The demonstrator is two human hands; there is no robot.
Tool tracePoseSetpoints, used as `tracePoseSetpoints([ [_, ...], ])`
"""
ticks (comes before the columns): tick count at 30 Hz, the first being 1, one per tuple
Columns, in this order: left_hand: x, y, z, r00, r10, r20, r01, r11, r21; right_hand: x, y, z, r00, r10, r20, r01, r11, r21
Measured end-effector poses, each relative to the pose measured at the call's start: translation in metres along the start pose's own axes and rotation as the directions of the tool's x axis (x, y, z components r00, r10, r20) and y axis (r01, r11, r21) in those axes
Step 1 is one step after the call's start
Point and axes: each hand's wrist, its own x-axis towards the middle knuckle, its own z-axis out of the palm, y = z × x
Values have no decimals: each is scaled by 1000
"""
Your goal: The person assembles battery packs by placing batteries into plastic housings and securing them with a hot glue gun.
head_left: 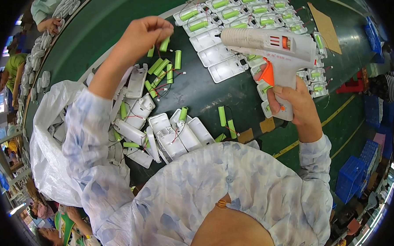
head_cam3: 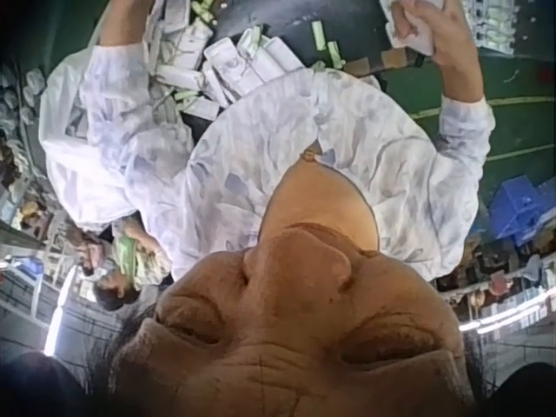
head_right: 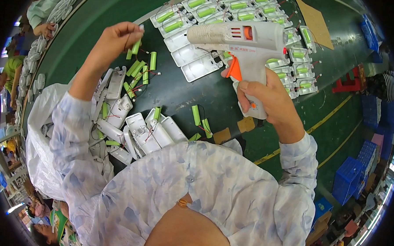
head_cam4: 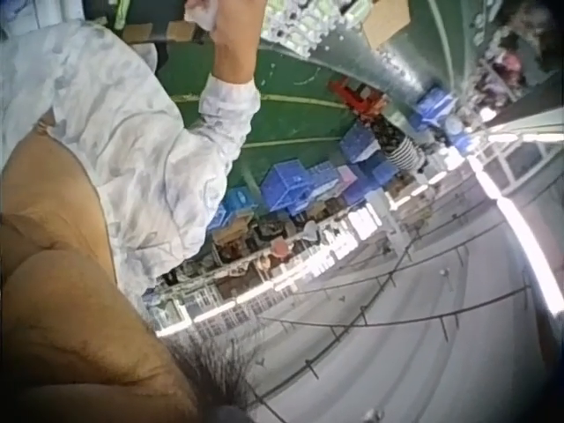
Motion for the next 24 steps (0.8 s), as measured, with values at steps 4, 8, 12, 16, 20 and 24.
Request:
tracePoseSetpoints([
  [4,29,-13,2,994,-99,-54,87,977,-196,22,-3,5,996,86,4,-86,995,-52],
  [8,42,-14,16,995,97,-20,-99,992,-82,32,4,6,994,113,6,-113,992,-52],
  [12,55,-26,22,967,254,4,-254,964,83,37,4,9,987,160,9,-159,984,-87],
  [16,53,-18,31,958,286,31,-287,948,140,41,9,5,981,192,21,-186,969,-161],
  [20,44,-10,36,930,368,16,-362,907,214,40,9,4,980,197,3,-191,956,-223],
  [24,49,-10,42,752,650,104,-631,666,399,37,11,4,981,190,-25,-192,969,-157],
])
